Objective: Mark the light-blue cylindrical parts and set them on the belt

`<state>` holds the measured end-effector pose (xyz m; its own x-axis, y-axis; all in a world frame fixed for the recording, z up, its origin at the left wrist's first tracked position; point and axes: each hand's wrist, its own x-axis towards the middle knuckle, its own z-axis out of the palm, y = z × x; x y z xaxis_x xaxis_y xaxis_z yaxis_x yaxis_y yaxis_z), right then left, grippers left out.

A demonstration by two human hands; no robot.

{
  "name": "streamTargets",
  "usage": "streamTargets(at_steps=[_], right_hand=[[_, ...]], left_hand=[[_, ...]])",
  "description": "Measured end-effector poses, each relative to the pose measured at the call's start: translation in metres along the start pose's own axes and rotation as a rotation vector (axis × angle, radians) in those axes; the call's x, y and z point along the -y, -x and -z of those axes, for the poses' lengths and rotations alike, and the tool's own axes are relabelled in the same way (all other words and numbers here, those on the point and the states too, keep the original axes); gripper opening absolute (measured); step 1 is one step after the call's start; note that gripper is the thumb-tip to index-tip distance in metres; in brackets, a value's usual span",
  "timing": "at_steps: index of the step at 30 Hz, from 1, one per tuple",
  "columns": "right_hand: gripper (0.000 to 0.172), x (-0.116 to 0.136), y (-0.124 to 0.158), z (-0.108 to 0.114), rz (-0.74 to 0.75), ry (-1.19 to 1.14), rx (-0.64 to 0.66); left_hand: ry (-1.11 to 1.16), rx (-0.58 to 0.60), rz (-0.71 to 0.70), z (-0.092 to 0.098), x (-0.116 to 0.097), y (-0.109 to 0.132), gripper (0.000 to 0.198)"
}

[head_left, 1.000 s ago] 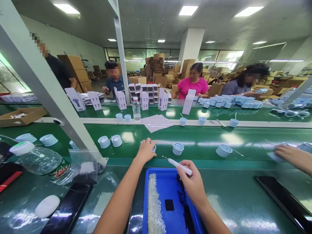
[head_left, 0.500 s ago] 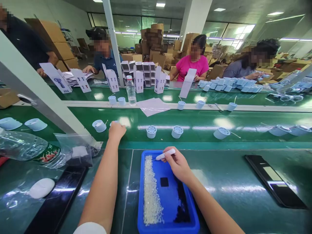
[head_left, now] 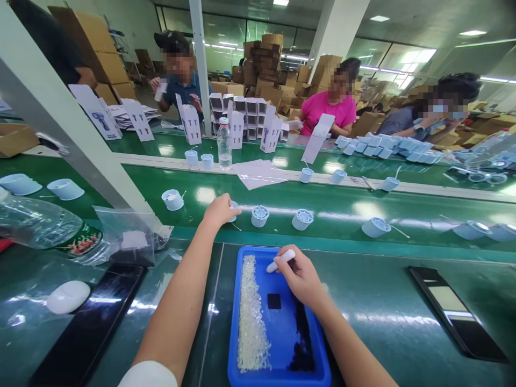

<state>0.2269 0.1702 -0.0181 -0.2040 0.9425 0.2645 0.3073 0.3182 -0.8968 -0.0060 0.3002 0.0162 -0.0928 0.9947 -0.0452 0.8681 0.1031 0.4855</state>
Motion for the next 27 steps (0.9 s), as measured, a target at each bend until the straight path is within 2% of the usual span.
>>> streamTargets(at_steps=[3, 8, 15, 19, 21, 24, 27], right_hand=[[0.013, -0.003, 0.001, -0.001, 0.060, 0.009, -0.054], [0.012, -0.009, 0.001, -0.005, 0.057, -0.031, -0.014], [0.011, -0.006, 0.000, -0.007, 0.065, 0.016, -0.018], [0.012, 0.005, 0.000, 0.000, 0.121, 0.120, 0.032], [0.015, 0.008, -0.001, 0.007, 0.151, 0.195, -0.059], [0.025, 0.006, -0.003, 0.017, 0.163, 0.260, -0.292], [0.027, 0.001, -0.004, 0.022, 0.143, 0.299, -0.376]], left_hand=[[-0.065, 0.037, -0.006, 0.000, 0.005, -0.003, 0.023], [-0.060, -0.002, 0.010, -0.001, 0.008, -0.006, 0.018], [-0.070, -0.048, 0.001, -0.007, 0.009, -0.008, 0.027], [-0.074, -0.094, 0.005, -0.011, 0.012, -0.010, 0.032], [-0.065, -0.138, -0.006, -0.011, 0.013, -0.011, 0.031], [-0.062, -0.168, 0.001, -0.008, 0.013, -0.012, 0.025], [-0.027, -0.137, 0.022, -0.005, 0.013, -0.013, 0.019]])
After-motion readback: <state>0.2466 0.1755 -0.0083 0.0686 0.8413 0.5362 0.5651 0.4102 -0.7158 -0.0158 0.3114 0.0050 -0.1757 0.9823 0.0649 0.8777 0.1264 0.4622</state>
